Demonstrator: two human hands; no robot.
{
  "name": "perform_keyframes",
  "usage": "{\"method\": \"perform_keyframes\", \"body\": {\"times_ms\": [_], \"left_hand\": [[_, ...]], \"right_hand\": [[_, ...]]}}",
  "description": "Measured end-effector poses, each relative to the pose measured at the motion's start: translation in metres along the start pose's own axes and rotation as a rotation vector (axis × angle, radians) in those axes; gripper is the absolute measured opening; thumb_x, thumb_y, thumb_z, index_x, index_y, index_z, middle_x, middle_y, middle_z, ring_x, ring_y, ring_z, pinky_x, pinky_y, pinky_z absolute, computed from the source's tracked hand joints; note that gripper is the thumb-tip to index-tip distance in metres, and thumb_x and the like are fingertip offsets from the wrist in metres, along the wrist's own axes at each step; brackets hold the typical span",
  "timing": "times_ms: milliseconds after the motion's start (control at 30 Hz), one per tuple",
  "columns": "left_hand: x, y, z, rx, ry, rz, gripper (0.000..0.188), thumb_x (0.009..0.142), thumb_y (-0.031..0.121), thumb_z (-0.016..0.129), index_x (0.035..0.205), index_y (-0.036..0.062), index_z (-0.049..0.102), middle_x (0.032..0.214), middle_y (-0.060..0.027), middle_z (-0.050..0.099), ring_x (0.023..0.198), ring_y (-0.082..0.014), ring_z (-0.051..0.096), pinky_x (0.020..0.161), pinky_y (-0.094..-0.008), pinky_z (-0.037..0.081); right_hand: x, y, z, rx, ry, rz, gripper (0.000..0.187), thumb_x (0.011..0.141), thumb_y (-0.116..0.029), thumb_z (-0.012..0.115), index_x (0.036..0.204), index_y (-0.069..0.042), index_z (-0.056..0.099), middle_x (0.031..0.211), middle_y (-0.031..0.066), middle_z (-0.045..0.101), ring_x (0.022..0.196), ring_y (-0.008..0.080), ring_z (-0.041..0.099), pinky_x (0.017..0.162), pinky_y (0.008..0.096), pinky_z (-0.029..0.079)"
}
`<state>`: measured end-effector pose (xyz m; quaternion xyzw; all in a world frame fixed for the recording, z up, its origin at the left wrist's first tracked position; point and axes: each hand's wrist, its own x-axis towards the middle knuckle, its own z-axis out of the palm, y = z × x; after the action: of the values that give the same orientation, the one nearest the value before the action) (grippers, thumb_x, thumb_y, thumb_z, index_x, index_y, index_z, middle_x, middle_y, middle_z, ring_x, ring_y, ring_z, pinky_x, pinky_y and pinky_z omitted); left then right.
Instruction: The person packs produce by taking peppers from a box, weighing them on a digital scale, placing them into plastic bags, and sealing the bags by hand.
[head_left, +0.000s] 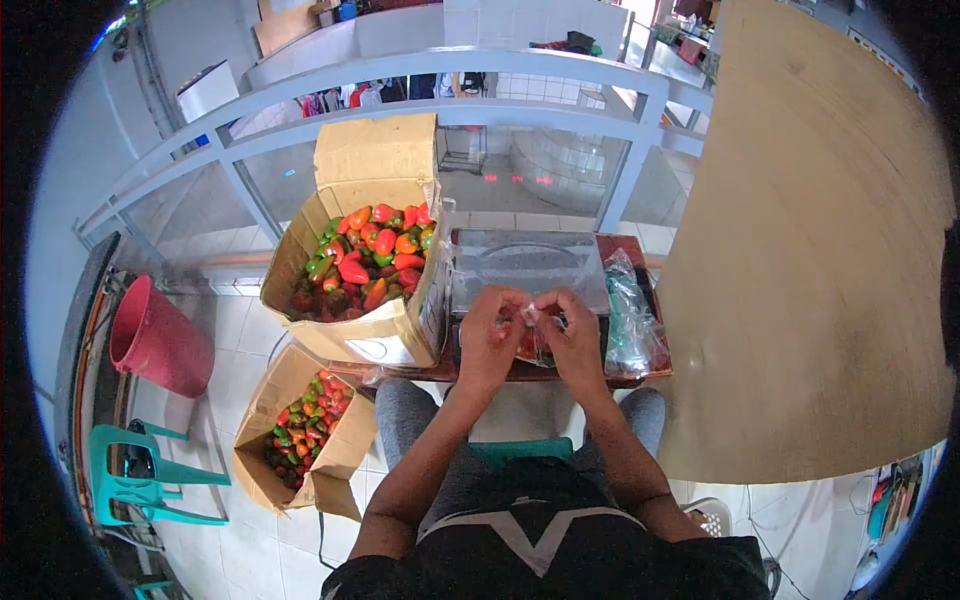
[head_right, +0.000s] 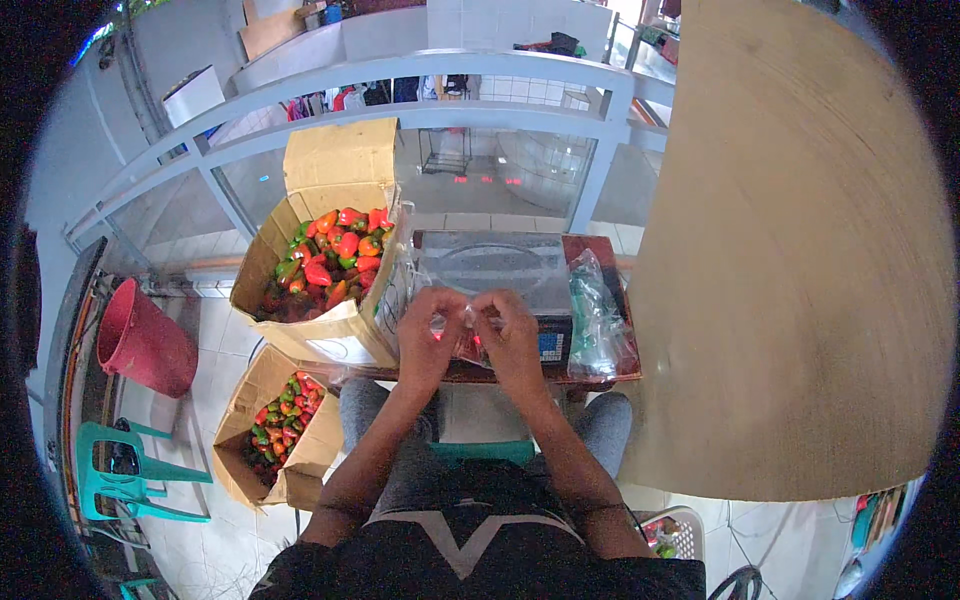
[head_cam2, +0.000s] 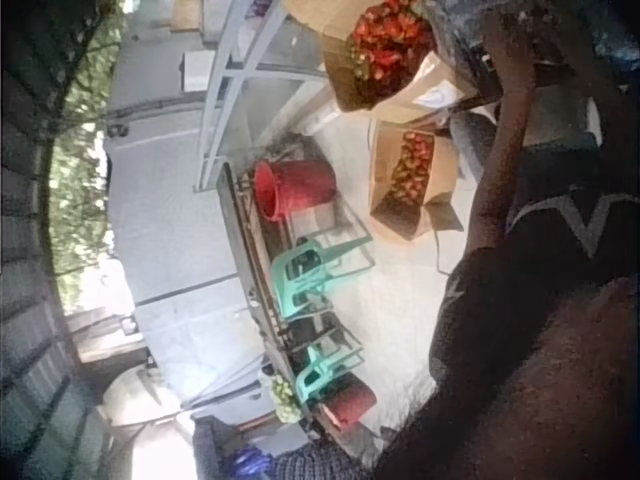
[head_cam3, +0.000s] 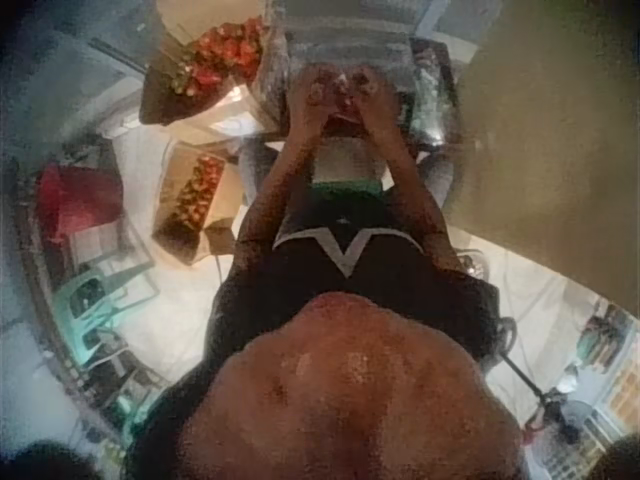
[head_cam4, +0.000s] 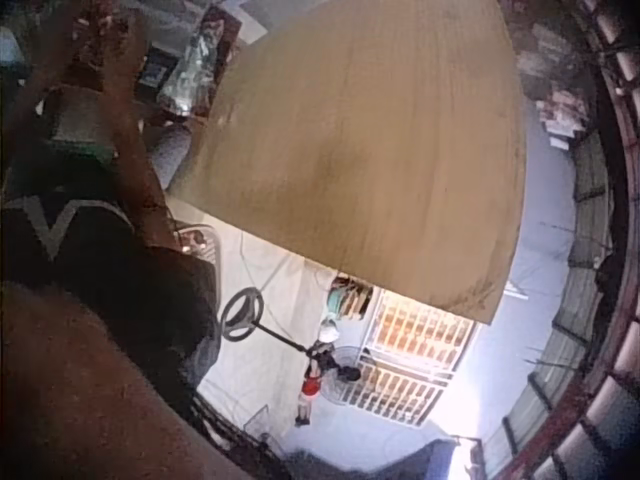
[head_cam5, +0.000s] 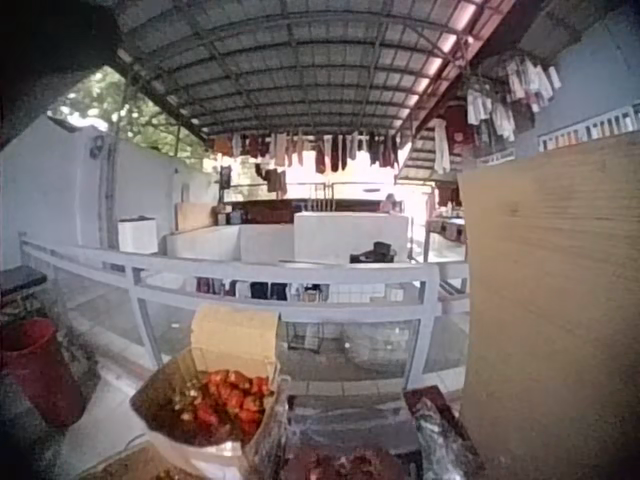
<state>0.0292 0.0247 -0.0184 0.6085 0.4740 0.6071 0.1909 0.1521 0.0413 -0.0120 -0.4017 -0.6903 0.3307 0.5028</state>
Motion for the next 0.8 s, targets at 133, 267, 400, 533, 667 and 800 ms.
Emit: {"method": "perform_keyframes", "body": {"times_ms": [133, 267, 400, 533, 667, 800], "left_hand": [[-0.001, 0.004, 0.006, 0.022, -0.032, 0.019, 0.015, 0.073, -0.003, 0.056, 0.086, 0.0015, 0.050, 0.078, -0.0106, 0.053, 0.071, -0.0222, 0.056, 0.065, -0.0303, 0.044], [0.001, 0.006, 0.016, 0.040, -0.035, -0.013, 0.016, 0.073, -0.005, 0.054, 0.086, 0.0010, 0.047, 0.079, -0.0139, 0.050, 0.070, -0.0290, 0.053, 0.062, -0.0355, 0.042], [-0.002, 0.006, 0.021, 0.076, 0.017, 0.042, 0.015, 0.074, -0.004, 0.053, 0.086, 0.0008, 0.046, 0.079, -0.0147, 0.049, 0.071, -0.0306, 0.051, 0.063, -0.0379, 0.041], [-0.002, 0.003, 0.020, 0.127, -0.002, 0.081, 0.014, 0.075, -0.003, 0.052, 0.087, 0.0006, 0.045, 0.077, -0.0156, 0.047, 0.071, -0.0331, 0.049, 0.063, -0.0400, 0.040], [-0.001, 0.005, 0.021, 0.141, 0.003, 0.087, 0.014, 0.074, -0.003, 0.051, 0.085, 0.0005, 0.043, 0.078, -0.0163, 0.047, 0.072, -0.0342, 0.049, 0.064, -0.0413, 0.039], [-0.001, 0.002, 0.021, 0.165, 0.014, 0.096, 0.014, 0.074, -0.005, 0.051, 0.084, 0.0005, 0.043, 0.076, -0.0161, 0.047, 0.070, -0.0345, 0.049, 0.062, -0.0410, 0.039]], "right_hand": [[-0.003, 0.000, -0.004, -0.089, 0.040, -0.026, 0.010, 0.077, -0.006, 0.058, 0.082, 0.000, 0.052, 0.078, 0.0110, 0.053, 0.072, 0.0216, 0.055, 0.067, 0.0300, 0.043], [0.000, 0.000, -0.003, -0.060, 0.105, 0.013, 0.009, 0.078, -0.006, 0.056, 0.083, 0.000, 0.051, 0.079, 0.0110, 0.053, 0.072, 0.0230, 0.054, 0.066, 0.0311, 0.043], [0.000, 0.008, -0.003, -0.122, 0.110, -0.012, 0.008, 0.078, -0.006, 0.055, 0.083, -0.001, 0.051, 0.080, 0.0109, 0.054, 0.074, 0.0250, 0.053, 0.067, 0.0328, 0.042], [0.001, 0.014, -0.004, -0.209, 0.068, -0.048, 0.008, 0.080, -0.006, 0.055, 0.085, 0.000, 0.052, 0.084, 0.0089, 0.056, 0.076, 0.0174, 0.055, 0.069, 0.0275, 0.043], [0.006, 0.030, -0.004, -0.077, 0.019, 0.062, 0.009, 0.081, -0.008, 0.052, 0.086, -0.001, 0.052, 0.083, 0.0037, 0.054, 0.080, 0.0147, 0.052, 0.073, 0.0266, 0.041], [0.008, 0.029, -0.008, 0.434, -0.061, 0.376, 0.014, 0.080, -0.016, 0.051, 0.086, -0.004, 0.054, 0.081, 0.0021, 0.052, 0.080, 0.0143, 0.049, 0.073, 0.0273, 0.038]]}}
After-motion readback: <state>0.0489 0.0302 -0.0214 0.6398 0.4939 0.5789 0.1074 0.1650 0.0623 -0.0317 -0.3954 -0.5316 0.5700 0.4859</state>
